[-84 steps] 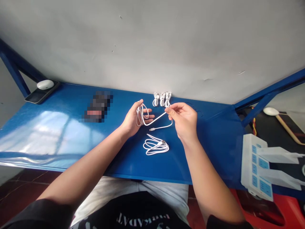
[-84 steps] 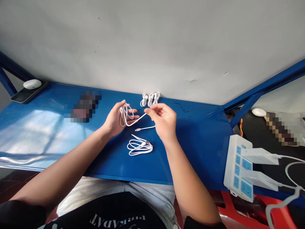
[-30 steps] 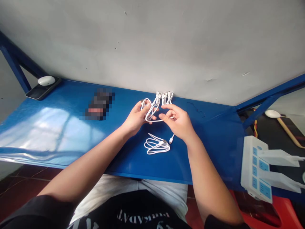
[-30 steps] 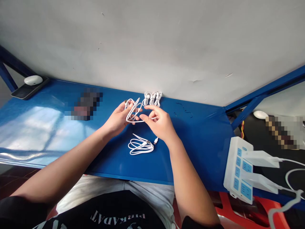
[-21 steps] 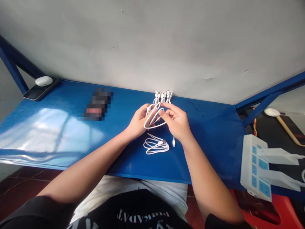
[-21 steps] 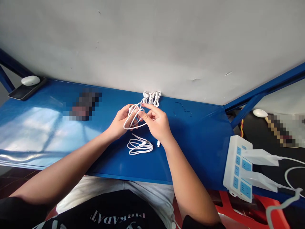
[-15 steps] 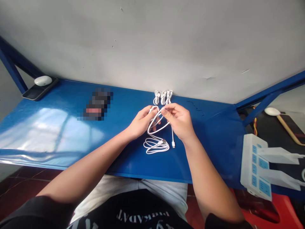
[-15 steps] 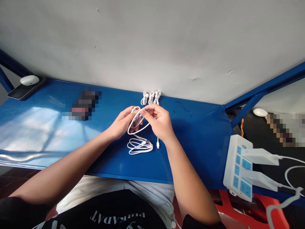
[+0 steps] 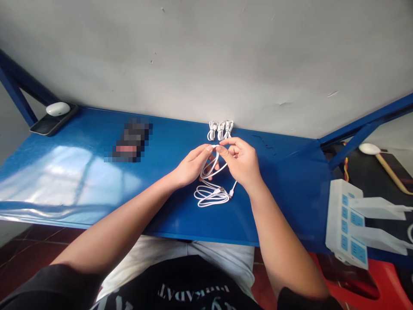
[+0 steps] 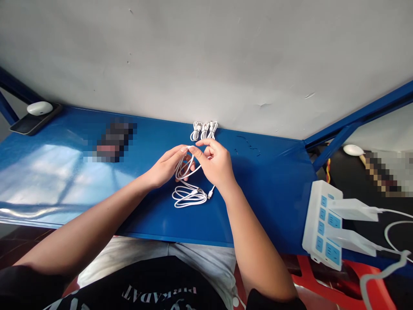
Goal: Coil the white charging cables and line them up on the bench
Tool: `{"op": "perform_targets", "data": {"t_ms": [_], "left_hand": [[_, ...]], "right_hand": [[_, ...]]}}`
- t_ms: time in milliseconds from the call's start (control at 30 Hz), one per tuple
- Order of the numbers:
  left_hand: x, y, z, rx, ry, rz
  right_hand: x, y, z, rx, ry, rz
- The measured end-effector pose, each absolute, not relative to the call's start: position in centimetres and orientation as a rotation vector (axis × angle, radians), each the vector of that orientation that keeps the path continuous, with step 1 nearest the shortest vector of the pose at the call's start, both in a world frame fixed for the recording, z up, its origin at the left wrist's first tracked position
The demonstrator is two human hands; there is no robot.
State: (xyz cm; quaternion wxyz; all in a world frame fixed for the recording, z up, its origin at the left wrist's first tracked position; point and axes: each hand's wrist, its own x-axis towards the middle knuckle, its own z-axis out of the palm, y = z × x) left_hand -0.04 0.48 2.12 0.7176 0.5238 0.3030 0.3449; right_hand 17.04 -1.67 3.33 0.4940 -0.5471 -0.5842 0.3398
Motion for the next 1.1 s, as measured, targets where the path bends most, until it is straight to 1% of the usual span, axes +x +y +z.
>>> {"op": "perform_targets", "data": {"t_ms": [167,433,567,700,933,1100], "left_hand": [[0.2,0.7,1.8,1.122,0.705,0.818],[-0.2,0.3,1.9,1.210,0.595,0.634],[-0.1,0.4,1.8,1.157,0.551,0.695],[-0.1,0.7,1.8,1.098,0.584,0.801],[-0.4,1.0,2.0,1.044,0.607,0.838],[-0.2,0.9,1.8,1.148,0.657,0.771]], "right_hand": [[17.2,-2.1,4.0,-1.157,-1.421,1.045],[16.5,-1.3,2.7,-1.181,-1.321,0.935],[16.0,-1.5,3.0,-1.168,-1.249,0.881],[16.5,-1.5,3.3,-1.164,-1.233,0.956],[17.4,-0.9,2.2,-1.290,-1.282,1.111],[16.0,-1.4,2.3,-1.270,-1.259,0.892]]}}
